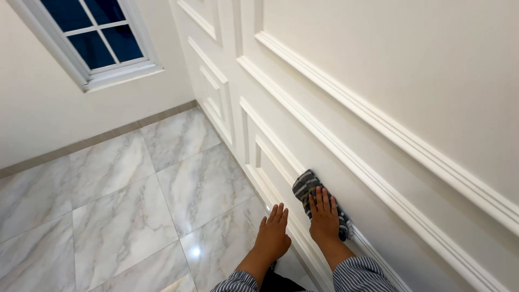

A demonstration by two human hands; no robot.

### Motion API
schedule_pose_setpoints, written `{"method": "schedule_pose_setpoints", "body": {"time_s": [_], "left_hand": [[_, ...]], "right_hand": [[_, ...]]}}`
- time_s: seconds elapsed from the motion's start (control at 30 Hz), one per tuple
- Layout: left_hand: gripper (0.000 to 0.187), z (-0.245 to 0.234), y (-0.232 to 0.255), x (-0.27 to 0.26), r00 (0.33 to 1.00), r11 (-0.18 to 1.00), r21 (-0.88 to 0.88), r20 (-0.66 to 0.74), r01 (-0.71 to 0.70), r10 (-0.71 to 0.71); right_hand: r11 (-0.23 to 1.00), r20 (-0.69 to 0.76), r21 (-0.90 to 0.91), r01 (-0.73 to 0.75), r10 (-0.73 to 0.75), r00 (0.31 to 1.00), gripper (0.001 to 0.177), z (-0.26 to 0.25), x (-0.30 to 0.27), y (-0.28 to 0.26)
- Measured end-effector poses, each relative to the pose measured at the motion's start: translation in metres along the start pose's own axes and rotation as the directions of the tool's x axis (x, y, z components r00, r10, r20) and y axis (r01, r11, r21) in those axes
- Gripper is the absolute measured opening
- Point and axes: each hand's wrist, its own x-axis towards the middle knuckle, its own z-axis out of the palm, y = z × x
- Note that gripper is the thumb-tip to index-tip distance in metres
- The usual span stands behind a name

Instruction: Cleaning a window pane and decorative wall moldings using a striped cloth rag.

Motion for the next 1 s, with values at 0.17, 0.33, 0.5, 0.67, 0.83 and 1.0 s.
{"method": "schedule_pose_setpoints", "body": {"time_s": [0.17, 0.33, 0.5, 0.67, 0.83, 1.0], "left_hand": [[0.080, -0.042, -0.041, 0.044, 1.000, 1.000, -0.008, -0.023, 0.008, -0.008], [0.079, -0.091, -0.076, 0.092, 0.999, 0.998, -0.047, -0.008, 0.038, -0.038], [0.074, -0.115, -0.117, 0.136, 0.992, 0.991, -0.106, -0.084, 0.083, -0.092], [0.075, -0.137, -0.144, 0.163, 0.991, 0.976, -0.187, -0.048, 0.115, -0.126], [0.074, -0.147, -0.180, 0.209, 0.997, 0.975, -0.214, -0.042, 0.053, -0.063], [0.075, -0.185, -0.221, 0.267, 0.995, 0.990, -0.104, 0.011, -0.096, 0.098]], "right_hand": [[1.000, -0.084, 0.000, 0.028, -0.028, 0.996, 0.073, -0.015, 0.078, -0.039], [0.997, -0.142, 0.023, 0.070, -0.066, 0.988, 0.072, -0.037, 0.151, -0.073], [0.991, -0.059, -0.011, 0.137, -0.137, 0.989, 0.074, -0.067, 0.215, -0.105], [0.988, 0.005, -0.020, 0.151, -0.150, 0.989, 0.076, -0.100, 0.258, -0.132], [0.991, 0.025, -0.027, 0.134, -0.134, 0.991, 0.075, -0.110, 0.298, -0.154], [0.987, -0.086, -0.126, 0.101, -0.112, 0.990, 0.071, -0.110, 0.347, -0.182]]}}
